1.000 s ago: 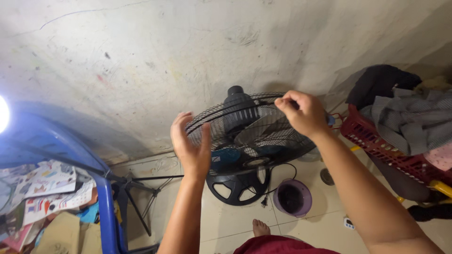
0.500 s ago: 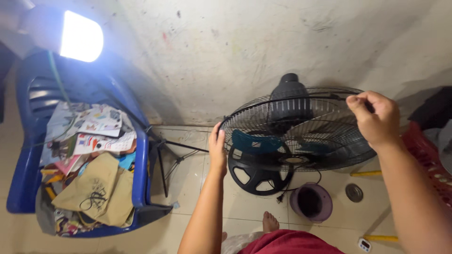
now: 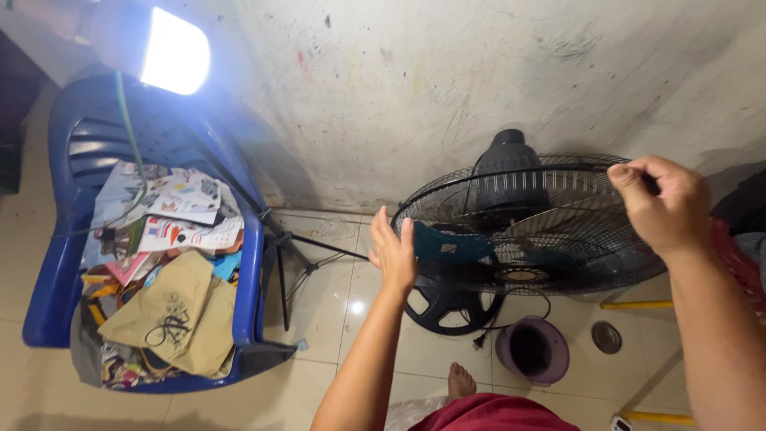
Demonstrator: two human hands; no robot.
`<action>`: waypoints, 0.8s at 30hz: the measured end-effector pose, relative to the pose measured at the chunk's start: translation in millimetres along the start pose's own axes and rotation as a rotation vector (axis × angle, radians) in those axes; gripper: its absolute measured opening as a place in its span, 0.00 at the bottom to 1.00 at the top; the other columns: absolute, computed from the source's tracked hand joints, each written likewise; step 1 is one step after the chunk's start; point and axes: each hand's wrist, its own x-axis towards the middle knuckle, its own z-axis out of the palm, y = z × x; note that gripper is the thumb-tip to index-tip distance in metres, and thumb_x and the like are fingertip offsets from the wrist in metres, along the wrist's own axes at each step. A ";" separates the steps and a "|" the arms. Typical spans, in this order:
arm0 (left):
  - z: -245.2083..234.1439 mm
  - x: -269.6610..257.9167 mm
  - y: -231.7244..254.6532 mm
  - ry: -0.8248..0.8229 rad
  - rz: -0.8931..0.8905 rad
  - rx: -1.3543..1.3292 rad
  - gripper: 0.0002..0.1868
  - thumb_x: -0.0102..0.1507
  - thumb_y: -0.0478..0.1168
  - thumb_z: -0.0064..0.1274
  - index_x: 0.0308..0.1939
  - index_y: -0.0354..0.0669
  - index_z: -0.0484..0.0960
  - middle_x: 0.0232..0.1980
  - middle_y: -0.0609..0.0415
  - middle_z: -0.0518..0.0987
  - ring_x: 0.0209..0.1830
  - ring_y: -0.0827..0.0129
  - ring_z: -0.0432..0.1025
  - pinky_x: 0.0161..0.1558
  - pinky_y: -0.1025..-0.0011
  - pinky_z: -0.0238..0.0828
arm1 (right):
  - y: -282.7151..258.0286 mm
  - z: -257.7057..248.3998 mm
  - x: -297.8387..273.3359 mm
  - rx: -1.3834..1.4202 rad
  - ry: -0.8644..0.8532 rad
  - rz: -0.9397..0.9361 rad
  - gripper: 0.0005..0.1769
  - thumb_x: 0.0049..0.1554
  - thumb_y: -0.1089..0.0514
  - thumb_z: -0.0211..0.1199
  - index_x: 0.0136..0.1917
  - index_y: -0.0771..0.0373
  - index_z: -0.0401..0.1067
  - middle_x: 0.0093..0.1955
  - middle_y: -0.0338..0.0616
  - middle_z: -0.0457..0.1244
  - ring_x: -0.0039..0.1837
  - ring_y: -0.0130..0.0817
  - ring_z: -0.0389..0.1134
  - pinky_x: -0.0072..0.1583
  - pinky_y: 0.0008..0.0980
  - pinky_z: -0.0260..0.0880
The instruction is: The person reassembles a standing electric fan by hand. They place the front wire cage onto the fan head, align it with the mounting points, and press it into place. The person then rotates the cage to check the fit and secures it by fastening the bottom clip.
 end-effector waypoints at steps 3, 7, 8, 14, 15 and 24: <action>-1.4 -15.0 50.7 0.139 0.547 0.092 0.29 0.69 0.50 0.49 0.72 0.46 0.67 0.78 0.44 0.61 0.83 0.45 0.46 0.75 0.39 0.30 | -10.8 1.1 5.9 -0.037 -0.041 0.023 0.15 0.66 0.48 0.66 0.49 0.63 0.77 0.32 0.40 0.65 0.39 0.28 0.63 0.44 0.31 0.62; 10.6 -18.3 114.0 0.010 0.853 0.141 0.11 0.68 0.44 0.56 0.53 0.50 0.77 0.72 0.47 0.69 0.82 0.47 0.53 0.78 0.42 0.36 | -23.6 3.6 7.0 -0.054 -0.043 0.022 0.16 0.64 0.46 0.66 0.47 0.61 0.77 0.34 0.39 0.65 0.37 0.28 0.63 0.42 0.31 0.61; 13.1 -16.4 126.0 -0.021 0.859 0.118 0.11 0.67 0.43 0.56 0.52 0.48 0.77 0.71 0.47 0.70 0.80 0.47 0.56 0.76 0.42 0.39 | -25.7 3.3 8.2 -0.045 -0.046 0.025 0.16 0.64 0.45 0.65 0.47 0.61 0.78 0.34 0.38 0.65 0.36 0.28 0.63 0.41 0.30 0.61; 21.4 -12.0 150.7 -0.095 0.892 0.021 0.11 0.65 0.41 0.58 0.49 0.43 0.77 0.63 0.47 0.75 0.66 0.51 0.69 0.66 0.52 0.59 | -27.9 -4.4 5.6 0.002 -0.055 -0.004 0.17 0.63 0.45 0.64 0.45 0.62 0.77 0.32 0.38 0.65 0.34 0.29 0.61 0.39 0.31 0.60; 23.1 -13.8 150.5 -0.100 0.891 0.034 0.10 0.65 0.41 0.58 0.48 0.43 0.78 0.62 0.48 0.76 0.64 0.52 0.70 0.65 0.52 0.60 | -25.9 -6.0 3.9 0.015 -0.057 -0.017 0.17 0.63 0.46 0.64 0.44 0.62 0.77 0.32 0.38 0.64 0.33 0.28 0.61 0.38 0.31 0.60; 32.4 -11.9 157.2 -0.183 0.997 0.081 0.07 0.64 0.39 0.59 0.42 0.44 0.79 0.57 0.49 0.79 0.64 0.51 0.71 0.60 0.54 0.64 | -16.6 -6.8 -3.4 0.085 -0.025 -0.044 0.19 0.62 0.45 0.65 0.40 0.63 0.77 0.29 0.37 0.64 0.31 0.26 0.59 0.36 0.29 0.57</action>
